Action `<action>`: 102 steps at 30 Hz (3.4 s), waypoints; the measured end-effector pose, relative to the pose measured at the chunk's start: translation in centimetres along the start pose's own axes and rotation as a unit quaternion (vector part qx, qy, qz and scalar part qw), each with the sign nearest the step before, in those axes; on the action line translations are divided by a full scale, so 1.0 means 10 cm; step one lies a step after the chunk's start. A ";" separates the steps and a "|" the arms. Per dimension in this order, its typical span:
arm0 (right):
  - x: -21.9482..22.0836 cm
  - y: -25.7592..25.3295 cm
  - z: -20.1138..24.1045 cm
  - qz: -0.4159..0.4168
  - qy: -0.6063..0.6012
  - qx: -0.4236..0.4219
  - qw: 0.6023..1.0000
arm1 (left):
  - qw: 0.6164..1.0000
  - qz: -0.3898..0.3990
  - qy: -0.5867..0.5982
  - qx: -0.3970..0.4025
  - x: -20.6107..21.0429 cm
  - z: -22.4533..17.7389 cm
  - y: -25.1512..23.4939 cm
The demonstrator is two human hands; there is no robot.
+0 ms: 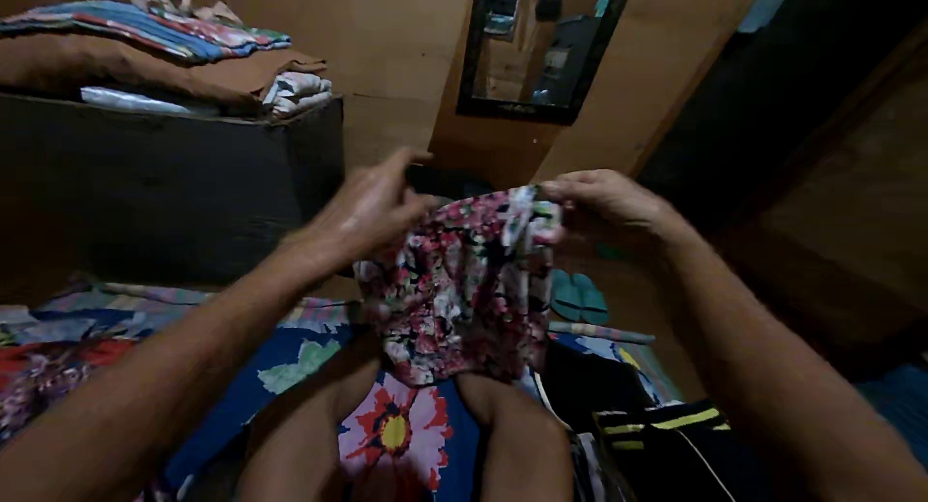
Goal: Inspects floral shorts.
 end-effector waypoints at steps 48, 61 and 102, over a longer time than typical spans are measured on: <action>-0.40 0.00 -0.49 -0.048 0.323 -0.116 0.938 | 0.970 0.240 -0.012 -0.025 0.09 0.38 0.19; -0.80 0.07 -0.46 -0.024 0.292 -0.105 0.950 | 0.978 0.133 -0.126 0.099 -0.04 0.08 0.12; -0.07 0.54 0.06 0.087 0.501 -0.129 0.851 | 0.961 0.225 -0.164 -0.003 0.07 0.27 0.49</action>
Point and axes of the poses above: each hand's wrist, its own y-axis away from the middle knuckle, its own x-axis out of the palm, z = x × y, the point moved 8 cm from there along -y, towards the middle knuckle, and after that the axes turned 3 degrees about -x, right-handed, at the moved point
